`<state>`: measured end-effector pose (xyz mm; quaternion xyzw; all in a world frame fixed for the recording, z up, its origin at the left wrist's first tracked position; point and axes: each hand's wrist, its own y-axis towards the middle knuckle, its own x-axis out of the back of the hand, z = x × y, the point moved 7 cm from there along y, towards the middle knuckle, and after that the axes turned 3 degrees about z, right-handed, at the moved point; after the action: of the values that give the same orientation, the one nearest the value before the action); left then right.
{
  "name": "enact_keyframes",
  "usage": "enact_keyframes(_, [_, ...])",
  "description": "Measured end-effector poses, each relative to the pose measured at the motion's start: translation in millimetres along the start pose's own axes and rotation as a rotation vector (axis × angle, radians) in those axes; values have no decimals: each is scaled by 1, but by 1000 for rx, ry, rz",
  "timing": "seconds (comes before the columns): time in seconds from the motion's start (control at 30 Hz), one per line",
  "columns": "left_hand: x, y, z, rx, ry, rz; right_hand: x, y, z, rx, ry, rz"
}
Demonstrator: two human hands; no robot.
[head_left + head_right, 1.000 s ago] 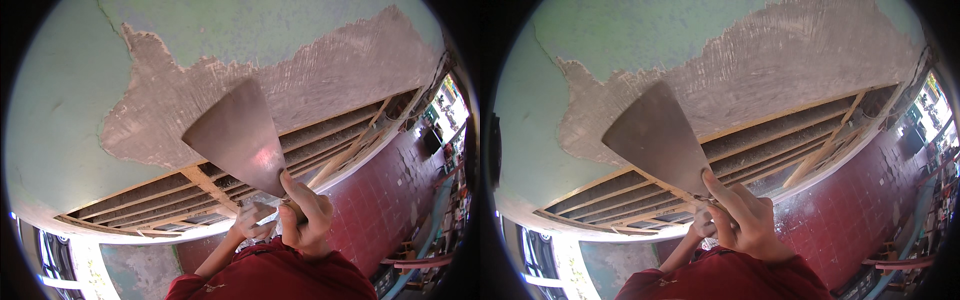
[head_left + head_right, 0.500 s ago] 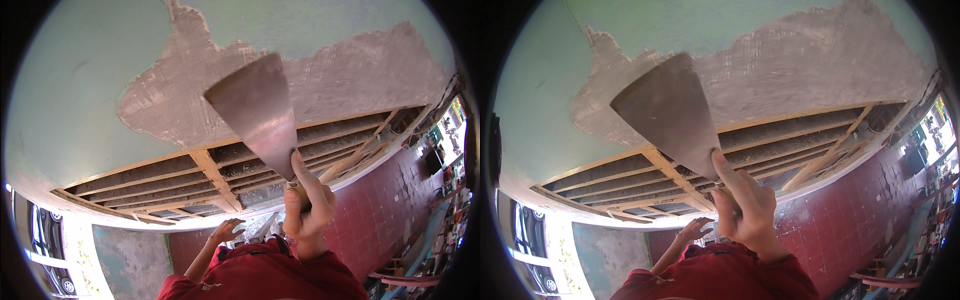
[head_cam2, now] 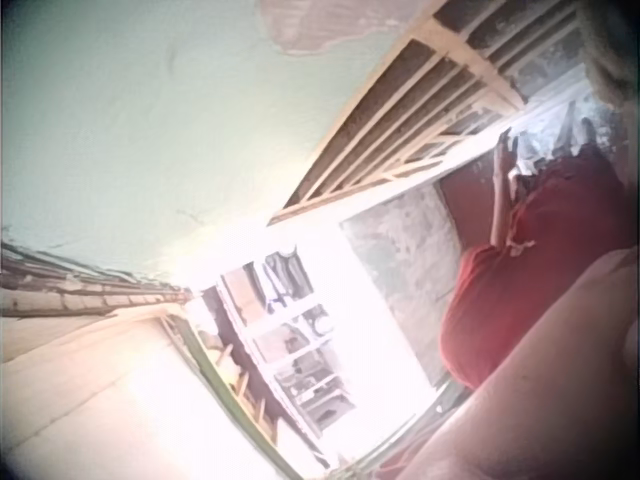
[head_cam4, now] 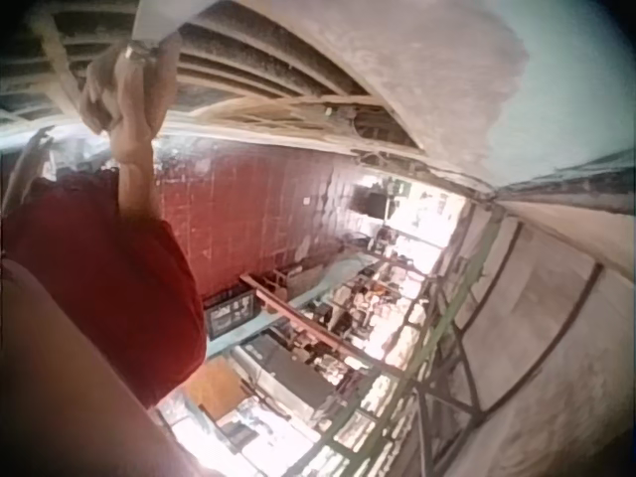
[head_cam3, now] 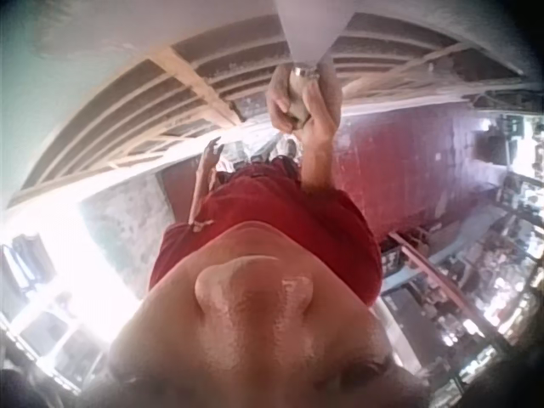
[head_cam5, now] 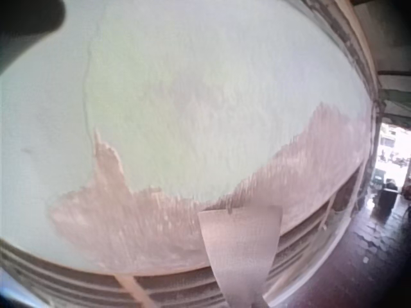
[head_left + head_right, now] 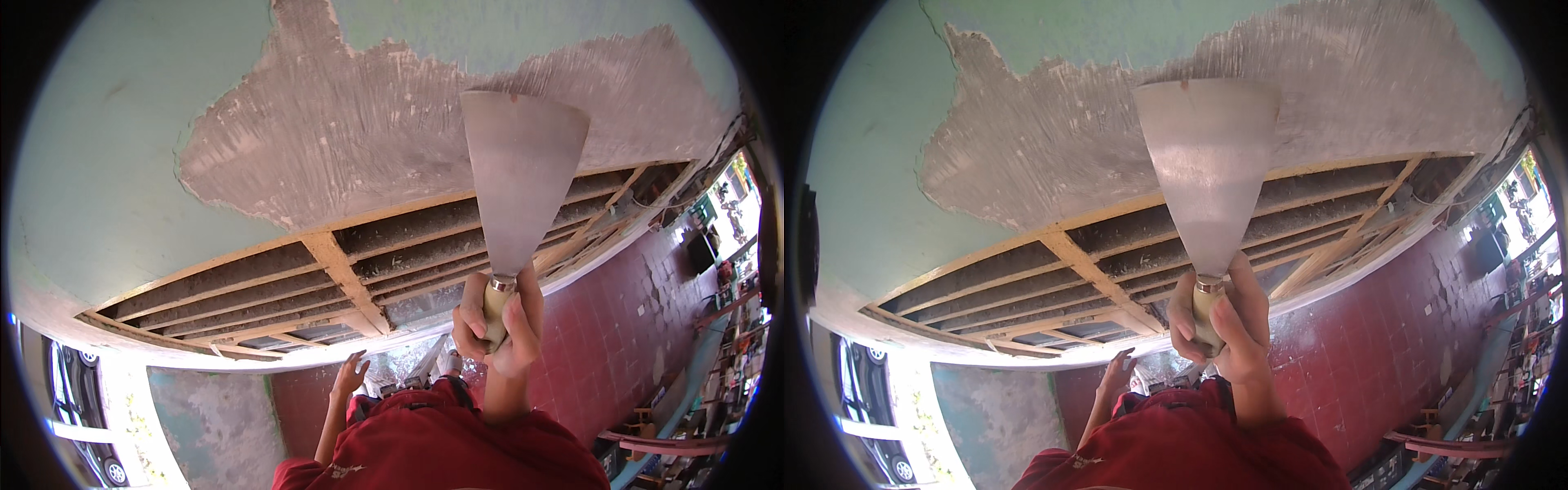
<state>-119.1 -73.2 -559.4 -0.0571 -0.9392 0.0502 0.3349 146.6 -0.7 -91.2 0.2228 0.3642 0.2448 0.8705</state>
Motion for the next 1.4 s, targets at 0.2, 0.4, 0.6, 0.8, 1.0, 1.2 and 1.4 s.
enact_keyframes(0.2, [14,-28,61,138,-36,-135,-10,5,10,39,-58,-54])
enact_keyframes(0.4, [-7,-50,92,254,-86,-125,-16,8,15,49,-85,-140])
enact_keyframes(0.6, [-13,-54,86,300,-238,-216,-14,8,12,-30,-84,-119])
enact_keyframes(0.8, [-12,-38,94,325,-257,-202,-19,12,16,-55,-211,-203])
enact_keyframes(1.0, [-9,-28,89,322,-268,-199,-22,11,23,-48,-311,-220])
enact_keyframes(1.2, [-11,-30,86,273,-176,-189,-15,6,20,-65,-274,-210])
enact_keyframes(1.4, [-13,-34,82,294,-211,-166,-17,11,20,-34,-308,-235])
